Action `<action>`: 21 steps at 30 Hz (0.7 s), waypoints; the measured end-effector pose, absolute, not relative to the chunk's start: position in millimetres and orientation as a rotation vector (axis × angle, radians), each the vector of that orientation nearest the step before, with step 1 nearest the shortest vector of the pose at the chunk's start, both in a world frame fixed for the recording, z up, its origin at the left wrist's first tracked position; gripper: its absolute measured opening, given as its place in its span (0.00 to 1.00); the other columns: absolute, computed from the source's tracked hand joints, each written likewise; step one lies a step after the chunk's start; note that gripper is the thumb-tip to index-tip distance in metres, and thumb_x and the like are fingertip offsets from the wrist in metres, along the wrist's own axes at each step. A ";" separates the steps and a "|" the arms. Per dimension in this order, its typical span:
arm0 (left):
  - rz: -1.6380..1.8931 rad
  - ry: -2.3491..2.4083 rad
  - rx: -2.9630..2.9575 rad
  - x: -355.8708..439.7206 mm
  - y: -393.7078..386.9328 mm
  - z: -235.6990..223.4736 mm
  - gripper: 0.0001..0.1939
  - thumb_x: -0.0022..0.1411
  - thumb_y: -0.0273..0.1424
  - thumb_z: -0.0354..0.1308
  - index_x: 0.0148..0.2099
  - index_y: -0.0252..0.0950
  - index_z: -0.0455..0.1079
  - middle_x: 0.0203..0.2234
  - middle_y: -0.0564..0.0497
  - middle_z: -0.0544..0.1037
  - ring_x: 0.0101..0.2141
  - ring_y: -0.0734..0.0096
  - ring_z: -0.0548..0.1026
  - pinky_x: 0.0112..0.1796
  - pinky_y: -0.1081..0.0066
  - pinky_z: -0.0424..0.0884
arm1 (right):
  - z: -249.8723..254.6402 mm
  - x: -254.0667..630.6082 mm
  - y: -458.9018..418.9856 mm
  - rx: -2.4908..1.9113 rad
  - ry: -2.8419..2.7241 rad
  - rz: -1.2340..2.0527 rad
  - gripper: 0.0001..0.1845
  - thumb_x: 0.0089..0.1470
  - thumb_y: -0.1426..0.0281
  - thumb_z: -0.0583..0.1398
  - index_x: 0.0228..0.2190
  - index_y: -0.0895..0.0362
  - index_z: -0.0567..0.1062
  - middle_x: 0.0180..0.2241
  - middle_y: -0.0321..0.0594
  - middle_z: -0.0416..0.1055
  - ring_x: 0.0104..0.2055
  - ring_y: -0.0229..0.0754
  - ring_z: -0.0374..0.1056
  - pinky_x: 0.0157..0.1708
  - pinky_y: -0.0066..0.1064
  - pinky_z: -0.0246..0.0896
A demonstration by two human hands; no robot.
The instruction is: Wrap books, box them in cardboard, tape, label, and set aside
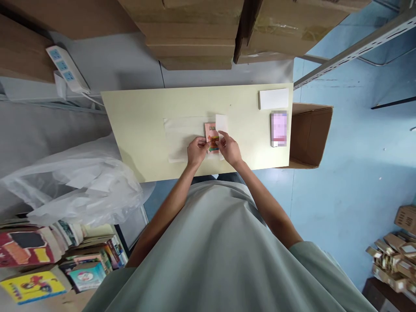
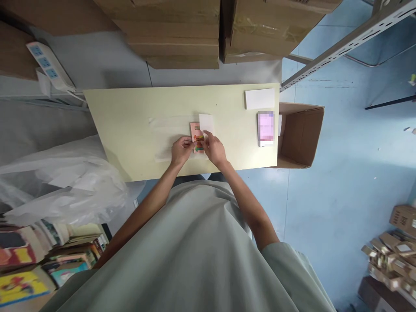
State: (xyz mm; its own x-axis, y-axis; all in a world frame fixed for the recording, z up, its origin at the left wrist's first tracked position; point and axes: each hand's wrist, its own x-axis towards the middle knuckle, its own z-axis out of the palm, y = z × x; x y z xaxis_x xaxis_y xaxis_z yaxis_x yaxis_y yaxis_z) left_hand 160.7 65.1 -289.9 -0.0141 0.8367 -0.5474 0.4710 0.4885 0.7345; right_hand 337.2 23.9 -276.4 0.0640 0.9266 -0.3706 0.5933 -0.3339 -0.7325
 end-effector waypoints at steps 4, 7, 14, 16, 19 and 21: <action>0.438 1.714 1.351 165.1 53.0 -283.5 0.09 0.71 0.34 0.64 0.48 0.38 0.82 0.43 0.43 0.84 0.42 0.56 0.82 0.53 0.59 0.76 | -292.1 330.6 37.3 -1.947 -1.597 1.217 0.28 0.80 0.56 0.51 0.70 0.56 0.67 0.46 0.47 0.86 0.49 0.52 0.82 0.54 0.44 0.77; 0.418 1.723 1.519 175.6 39.7 -281.3 0.11 0.72 0.36 0.65 0.52 0.38 0.81 0.41 0.40 0.81 0.50 0.47 0.79 0.59 0.53 0.73 | -296.9 339.6 42.8 -1.934 -1.647 1.241 0.27 0.80 0.61 0.44 0.71 0.54 0.66 0.44 0.44 0.86 0.47 0.53 0.84 0.54 0.46 0.78; 0.445 1.794 1.555 197.1 20.6 -289.1 0.25 0.72 0.38 0.68 0.66 0.38 0.71 0.53 0.35 0.78 0.58 0.39 0.74 0.63 0.47 0.69 | -287.9 360.5 72.3 -1.962 -2.057 1.181 0.27 0.73 0.71 0.56 0.69 0.55 0.70 0.44 0.49 0.86 0.45 0.58 0.82 0.51 0.51 0.80; 0.453 1.775 1.562 197.6 19.6 -290.3 0.22 0.73 0.38 0.68 0.64 0.38 0.72 0.54 0.34 0.77 0.60 0.39 0.73 0.64 0.46 0.68 | -286.0 364.7 86.7 -1.905 -2.152 1.113 0.22 0.72 0.73 0.59 0.64 0.54 0.75 0.51 0.52 0.83 0.53 0.58 0.80 0.55 0.51 0.79; 0.444 1.728 1.565 200.8 19.3 -289.6 0.10 0.76 0.37 0.63 0.56 0.42 0.76 0.52 0.37 0.76 0.59 0.39 0.73 0.64 0.44 0.67 | -287.6 371.2 107.4 -1.785 -2.222 1.072 0.13 0.71 0.71 0.64 0.55 0.54 0.80 0.56 0.52 0.78 0.63 0.59 0.73 0.61 0.53 0.77; 0.435 1.757 1.538 208.6 18.9 -288.8 0.10 0.77 0.41 0.62 0.52 0.42 0.78 0.52 0.36 0.76 0.59 0.37 0.73 0.64 0.42 0.66 | -291.2 375.6 117.4 -1.743 -2.240 1.077 0.09 0.71 0.68 0.66 0.51 0.54 0.82 0.55 0.50 0.76 0.63 0.59 0.71 0.61 0.53 0.77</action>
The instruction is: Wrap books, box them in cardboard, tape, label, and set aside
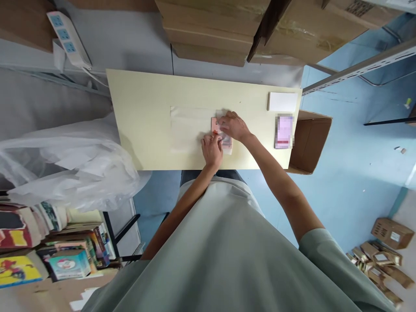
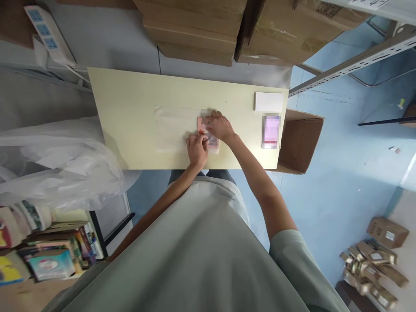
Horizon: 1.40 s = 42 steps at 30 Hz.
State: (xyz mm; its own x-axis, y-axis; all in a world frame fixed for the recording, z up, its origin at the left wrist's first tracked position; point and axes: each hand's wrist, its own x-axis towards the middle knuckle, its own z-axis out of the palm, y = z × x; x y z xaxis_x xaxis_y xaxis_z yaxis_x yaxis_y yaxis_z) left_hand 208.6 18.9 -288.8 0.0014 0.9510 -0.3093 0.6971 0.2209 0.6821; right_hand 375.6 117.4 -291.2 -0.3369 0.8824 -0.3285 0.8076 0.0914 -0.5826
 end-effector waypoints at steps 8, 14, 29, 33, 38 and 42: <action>0.462 1.975 1.412 254.9 16.1 -288.4 0.39 0.55 0.51 0.81 0.59 0.35 0.73 0.58 0.26 0.74 0.65 0.19 0.66 0.61 0.38 0.65 | -299.8 382.1 127.9 -1.687 -2.318 1.087 0.15 0.75 0.57 0.63 0.50 0.52 0.83 0.54 0.51 0.74 0.62 0.59 0.72 0.59 0.53 0.77; 0.403 1.911 1.503 236.9 17.2 -275.0 0.25 0.62 0.43 0.76 0.55 0.34 0.76 0.57 0.28 0.76 0.61 0.29 0.70 0.58 0.43 0.71 | -267.1 389.8 125.9 -1.601 -2.592 1.069 0.22 0.75 0.73 0.54 0.61 0.54 0.81 0.60 0.53 0.76 0.65 0.60 0.69 0.65 0.56 0.71; 0.792 1.751 1.268 185.7 -8.8 -262.2 0.31 0.85 0.52 0.44 0.49 0.38 0.82 0.41 0.40 0.82 0.48 0.53 0.81 0.53 0.58 0.76 | -236.1 387.8 188.0 -1.363 -2.694 1.023 0.23 0.65 0.54 0.73 0.52 0.56 0.86 0.52 0.50 0.80 0.64 0.62 0.70 0.67 0.60 0.63; 0.827 1.819 1.089 181.7 -23.3 -257.9 0.29 0.82 0.55 0.51 0.56 0.39 0.82 0.48 0.40 0.85 0.49 0.55 0.84 0.51 0.62 0.77 | -247.5 367.4 202.0 -1.414 -2.555 1.179 0.24 0.60 0.51 0.76 0.49 0.56 0.86 0.47 0.45 0.80 0.55 0.56 0.74 0.63 0.52 0.66; 0.680 1.938 0.902 175.8 -29.0 -266.4 0.22 0.79 0.50 0.59 0.42 0.37 0.80 0.39 0.41 0.87 0.44 0.53 0.86 0.46 0.63 0.78 | -271.6 329.8 196.1 -1.501 -2.362 1.219 0.13 0.66 0.60 0.70 0.39 0.57 0.84 0.39 0.42 0.80 0.44 0.48 0.73 0.54 0.40 0.69; 0.532 1.952 0.805 164.5 -20.8 -276.4 0.30 0.81 0.48 0.52 0.27 0.39 0.74 0.29 0.41 0.85 0.37 0.55 0.86 0.44 0.63 0.78 | -290.7 302.1 184.7 -1.631 -2.317 1.101 0.05 0.67 0.70 0.67 0.37 0.56 0.83 0.40 0.44 0.80 0.43 0.48 0.74 0.53 0.40 0.70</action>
